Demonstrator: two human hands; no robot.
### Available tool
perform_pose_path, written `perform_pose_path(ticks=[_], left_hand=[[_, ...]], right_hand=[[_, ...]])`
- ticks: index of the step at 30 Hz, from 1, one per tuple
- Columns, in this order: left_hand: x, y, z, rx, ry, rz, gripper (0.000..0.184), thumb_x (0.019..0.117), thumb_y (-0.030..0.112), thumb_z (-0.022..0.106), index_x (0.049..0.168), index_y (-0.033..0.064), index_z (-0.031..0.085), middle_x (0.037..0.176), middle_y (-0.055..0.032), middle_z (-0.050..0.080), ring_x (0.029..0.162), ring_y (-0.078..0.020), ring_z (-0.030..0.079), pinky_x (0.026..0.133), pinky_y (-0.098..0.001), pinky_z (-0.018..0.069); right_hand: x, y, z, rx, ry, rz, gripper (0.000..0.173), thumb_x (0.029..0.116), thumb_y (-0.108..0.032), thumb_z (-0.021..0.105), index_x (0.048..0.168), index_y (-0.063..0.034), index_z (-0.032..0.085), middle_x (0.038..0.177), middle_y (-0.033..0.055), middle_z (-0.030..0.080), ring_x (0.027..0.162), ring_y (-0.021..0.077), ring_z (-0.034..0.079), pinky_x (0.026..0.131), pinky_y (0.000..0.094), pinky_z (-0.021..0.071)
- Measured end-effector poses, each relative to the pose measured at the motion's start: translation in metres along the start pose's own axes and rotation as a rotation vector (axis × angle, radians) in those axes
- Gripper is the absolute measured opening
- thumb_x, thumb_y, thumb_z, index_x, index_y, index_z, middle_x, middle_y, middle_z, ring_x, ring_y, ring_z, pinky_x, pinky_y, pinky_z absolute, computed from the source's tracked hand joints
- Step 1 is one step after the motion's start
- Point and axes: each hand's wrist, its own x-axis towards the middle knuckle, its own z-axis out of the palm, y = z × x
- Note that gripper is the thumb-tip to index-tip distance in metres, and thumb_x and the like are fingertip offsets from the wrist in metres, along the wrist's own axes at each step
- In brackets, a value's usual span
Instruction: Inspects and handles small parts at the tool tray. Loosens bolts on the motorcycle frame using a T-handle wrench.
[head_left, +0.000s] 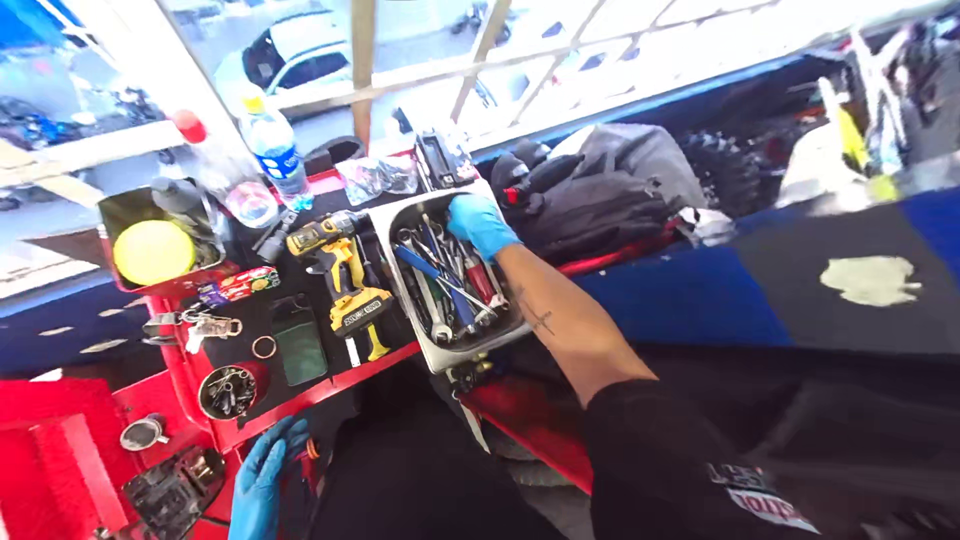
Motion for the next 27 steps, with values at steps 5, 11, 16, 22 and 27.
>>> perform_pose_path(ticks=[5,11,16,22,27], left_hand=[[-0.023,-0.017,0.016,-0.095,0.246,-0.003,0.042,0.1053,0.018,0.042,0.137,-0.0052,0.056,0.122,-0.0162,0.072,0.106,-0.0261,0.072,0.095,-0.0401,0.059],[-0.039,-0.011,0.069,-0.174,0.242,0.013,0.039,0.1049,0.023,0.055,0.138,0.0021,0.061,0.127,-0.0108,0.071,0.116,-0.025,0.069,0.104,-0.0437,0.0561],[-0.054,-0.009,0.118,-0.417,0.286,0.152,0.044,0.1113,0.022,0.036,0.144,-0.0016,0.052,0.138,-0.0146,0.063,0.124,-0.0222,0.063,0.107,-0.0407,0.0514],[-0.119,-0.047,0.136,-0.842,0.697,0.083,0.033,0.1098,0.017,0.044,0.128,-0.0011,0.064,0.11,-0.0074,0.072,0.095,-0.0124,0.069,0.091,-0.0329,0.0585],[-0.186,-0.106,0.133,-1.083,1.068,0.196,0.029,0.1087,0.013,0.047,0.125,-0.0041,0.064,0.112,-0.0137,0.074,0.097,-0.0208,0.073,0.088,-0.0373,0.0609]], right_hand=[[0.002,0.029,-0.008,0.202,0.156,-0.288,0.037,0.1071,-0.027,0.05,0.127,0.0001,0.064,0.119,0.0274,0.067,0.113,0.0463,0.064,0.097,0.0668,0.0483],[-0.115,-0.041,-0.036,0.651,-0.029,-0.759,0.034,0.1071,-0.02,0.047,0.129,-0.0015,0.066,0.101,0.0081,0.073,0.077,0.0095,0.069,0.071,0.0307,0.0606],[-0.22,-0.124,0.076,0.573,-0.759,-1.114,0.032,0.1022,-0.021,0.055,0.13,-0.0059,0.059,0.095,0.0002,0.074,0.07,0.0118,0.071,0.059,0.032,0.0631],[-0.3,-0.164,0.144,0.39,-1.055,-1.099,0.022,0.1,-0.01,0.058,0.12,-0.0005,0.056,0.082,0.007,0.073,0.06,0.0181,0.071,0.054,0.0357,0.063],[-0.368,-0.184,0.194,0.113,-1.121,-1.259,0.027,0.096,-0.021,0.069,0.116,-0.0055,0.06,0.082,0.0051,0.072,0.061,0.0174,0.07,0.056,0.0369,0.0616]])
